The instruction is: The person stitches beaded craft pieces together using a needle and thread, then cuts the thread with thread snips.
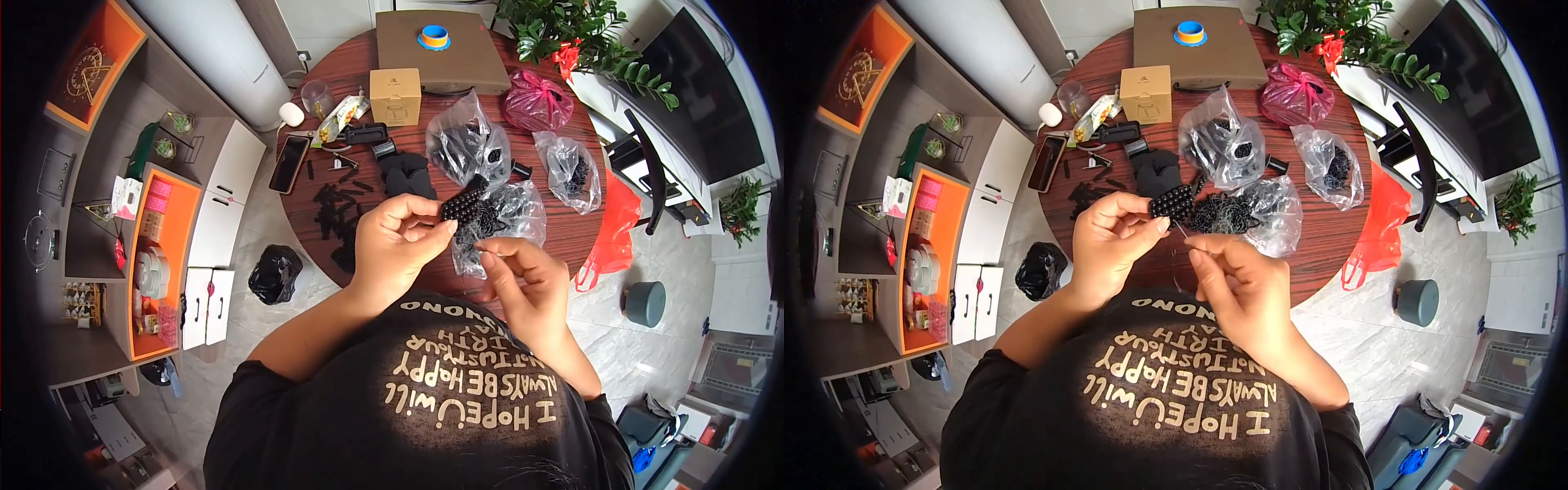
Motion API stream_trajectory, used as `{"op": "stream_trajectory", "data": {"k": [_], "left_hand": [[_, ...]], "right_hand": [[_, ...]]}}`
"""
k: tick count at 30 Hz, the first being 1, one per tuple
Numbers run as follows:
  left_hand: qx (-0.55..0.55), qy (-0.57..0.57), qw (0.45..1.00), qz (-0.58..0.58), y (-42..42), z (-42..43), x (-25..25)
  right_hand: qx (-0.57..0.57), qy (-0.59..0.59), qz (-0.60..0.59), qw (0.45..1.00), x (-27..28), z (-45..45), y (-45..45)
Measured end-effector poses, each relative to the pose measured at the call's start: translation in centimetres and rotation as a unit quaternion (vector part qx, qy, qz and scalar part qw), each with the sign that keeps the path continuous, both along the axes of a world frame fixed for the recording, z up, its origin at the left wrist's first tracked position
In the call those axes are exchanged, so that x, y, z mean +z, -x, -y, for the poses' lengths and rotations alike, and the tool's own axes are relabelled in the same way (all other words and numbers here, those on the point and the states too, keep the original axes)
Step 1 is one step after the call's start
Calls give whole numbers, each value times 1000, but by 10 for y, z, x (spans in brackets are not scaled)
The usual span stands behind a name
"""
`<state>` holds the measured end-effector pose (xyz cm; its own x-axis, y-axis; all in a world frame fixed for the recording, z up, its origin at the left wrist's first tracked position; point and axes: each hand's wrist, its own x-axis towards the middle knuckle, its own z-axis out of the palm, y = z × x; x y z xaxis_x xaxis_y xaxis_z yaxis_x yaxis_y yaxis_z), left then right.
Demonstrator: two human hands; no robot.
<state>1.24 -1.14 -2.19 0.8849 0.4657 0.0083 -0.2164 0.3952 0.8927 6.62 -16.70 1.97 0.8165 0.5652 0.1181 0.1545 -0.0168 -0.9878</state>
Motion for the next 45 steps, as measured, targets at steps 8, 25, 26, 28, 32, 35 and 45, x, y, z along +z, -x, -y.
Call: {"op": "stream_trajectory", "data": {"k": [8, 25, 26, 28, 32, 35, 45], "left_hand": [[34, -104, 994, 15, 1, 7, 7], [55, -378, 922, 59, 3, 0, 2], [28, -251, 967, 43, 4, 0, 2], [-27, 13, 1000, 10, 3, -2, 2], [-84, 143, 986, 15, 4, 5, 7], [-113, 185, 976, 14, 5, 8, 10], [-137, 187, 973, 4, 8, 9, 13]], "right_hand": [[14, 144, 89, 985, 12, -3, -3], [15, 23, -120, 992, -18, -10, -10], [10, -7, -107, 994, -24, -5, -12], [-2, -70, -77, 995, -35, 0, -16], [47, -160, -318, 933, -49, -3, -15], [62, -221, -427, 874, -47, -10, -9], [121, -357, -577, 725, -46, -24, -12]]}}
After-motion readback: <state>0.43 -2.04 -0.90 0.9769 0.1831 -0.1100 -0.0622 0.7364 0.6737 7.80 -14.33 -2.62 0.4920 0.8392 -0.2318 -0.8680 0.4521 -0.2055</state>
